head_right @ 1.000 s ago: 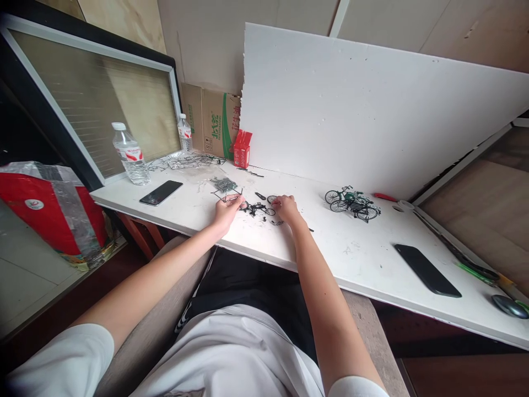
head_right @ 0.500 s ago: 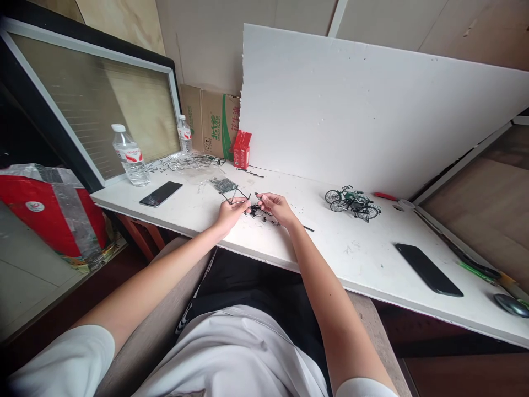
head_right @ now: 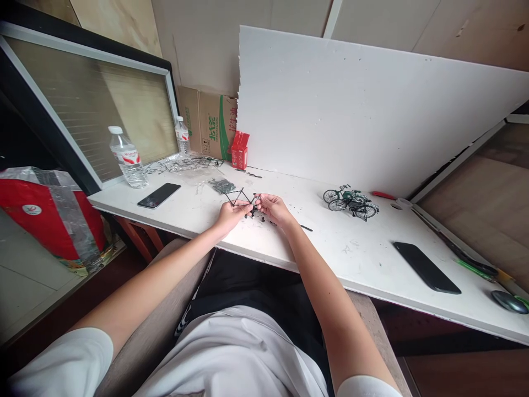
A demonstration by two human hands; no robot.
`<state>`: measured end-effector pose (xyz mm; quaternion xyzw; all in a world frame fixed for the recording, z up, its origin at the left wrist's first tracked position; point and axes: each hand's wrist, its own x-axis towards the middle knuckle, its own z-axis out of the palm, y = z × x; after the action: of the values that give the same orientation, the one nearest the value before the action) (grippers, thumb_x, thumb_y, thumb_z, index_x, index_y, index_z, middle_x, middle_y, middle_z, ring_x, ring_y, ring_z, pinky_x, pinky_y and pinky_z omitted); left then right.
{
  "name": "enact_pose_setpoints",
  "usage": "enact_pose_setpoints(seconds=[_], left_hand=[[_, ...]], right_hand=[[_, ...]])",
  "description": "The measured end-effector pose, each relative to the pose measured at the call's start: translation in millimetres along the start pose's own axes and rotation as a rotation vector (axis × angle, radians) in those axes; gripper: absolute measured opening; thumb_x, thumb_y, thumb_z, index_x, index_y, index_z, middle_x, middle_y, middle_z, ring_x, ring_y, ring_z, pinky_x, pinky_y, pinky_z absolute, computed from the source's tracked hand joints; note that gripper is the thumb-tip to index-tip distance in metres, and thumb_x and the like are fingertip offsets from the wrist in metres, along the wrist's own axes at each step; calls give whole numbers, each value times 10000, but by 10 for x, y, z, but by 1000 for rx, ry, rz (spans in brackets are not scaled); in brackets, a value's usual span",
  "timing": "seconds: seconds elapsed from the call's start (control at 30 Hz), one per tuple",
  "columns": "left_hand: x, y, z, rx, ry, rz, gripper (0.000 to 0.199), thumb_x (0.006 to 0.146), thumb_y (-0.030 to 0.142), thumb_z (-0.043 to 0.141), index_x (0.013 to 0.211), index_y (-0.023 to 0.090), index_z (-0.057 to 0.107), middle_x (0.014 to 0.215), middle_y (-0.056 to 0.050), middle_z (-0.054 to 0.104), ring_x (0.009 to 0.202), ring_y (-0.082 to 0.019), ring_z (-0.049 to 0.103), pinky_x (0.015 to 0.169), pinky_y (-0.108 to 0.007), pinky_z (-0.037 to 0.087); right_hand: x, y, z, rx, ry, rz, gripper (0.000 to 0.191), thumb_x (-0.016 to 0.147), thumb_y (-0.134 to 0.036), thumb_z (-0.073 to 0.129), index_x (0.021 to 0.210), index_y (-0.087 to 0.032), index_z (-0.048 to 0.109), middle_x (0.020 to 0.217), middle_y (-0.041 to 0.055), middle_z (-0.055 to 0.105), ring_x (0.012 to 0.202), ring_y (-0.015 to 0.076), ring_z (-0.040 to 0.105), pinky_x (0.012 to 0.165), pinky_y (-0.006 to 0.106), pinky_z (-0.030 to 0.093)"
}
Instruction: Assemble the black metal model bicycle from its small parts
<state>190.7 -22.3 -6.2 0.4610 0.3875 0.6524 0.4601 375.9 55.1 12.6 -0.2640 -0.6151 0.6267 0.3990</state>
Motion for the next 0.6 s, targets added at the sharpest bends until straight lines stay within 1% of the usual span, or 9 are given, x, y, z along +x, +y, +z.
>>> enact_pose_setpoints(seconds=[0.13,0.23,0.4,0.53,0.6], left_hand=[[-5,0,-5,18,-19,2,384,727,393,959,949,126,794,876,-126,804,737,-211,735,776,-357,569],[-13,9,-3,39,-32,19,390,741,421,945,958,126,810,923,-142,814,744,-210,736,771,-355,576],[-17,2,1,28,-44,25,369,742,418,943,948,135,825,949,-145,823,731,-205,731,754,-351,580],[-1,-40,-5,19,-47,30,364,761,420,928,966,135,829,966,-144,828,726,-197,731,750,-348,591],[5,-50,-6,16,-51,29,367,768,423,923,978,137,830,990,-148,831,732,-196,735,754,-349,600]], right_hand=[[1,6,6,1,-25,-4,499,778,-678,878,975,-233,766,890,26,713,775,156,652,844,319,596],[1,8,12,-11,-28,4,502,773,-689,875,951,-232,766,902,37,721,796,169,658,846,329,595],[1,-4,9,-31,-36,26,492,784,-674,869,988,-237,778,855,19,709,791,167,664,841,317,580],[-9,-27,14,-35,-46,31,446,822,-655,841,912,-225,767,876,24,723,788,156,661,838,304,574],[-15,-36,18,-39,-40,41,436,828,-646,837,904,-223,767,900,32,734,795,158,661,844,303,574]])
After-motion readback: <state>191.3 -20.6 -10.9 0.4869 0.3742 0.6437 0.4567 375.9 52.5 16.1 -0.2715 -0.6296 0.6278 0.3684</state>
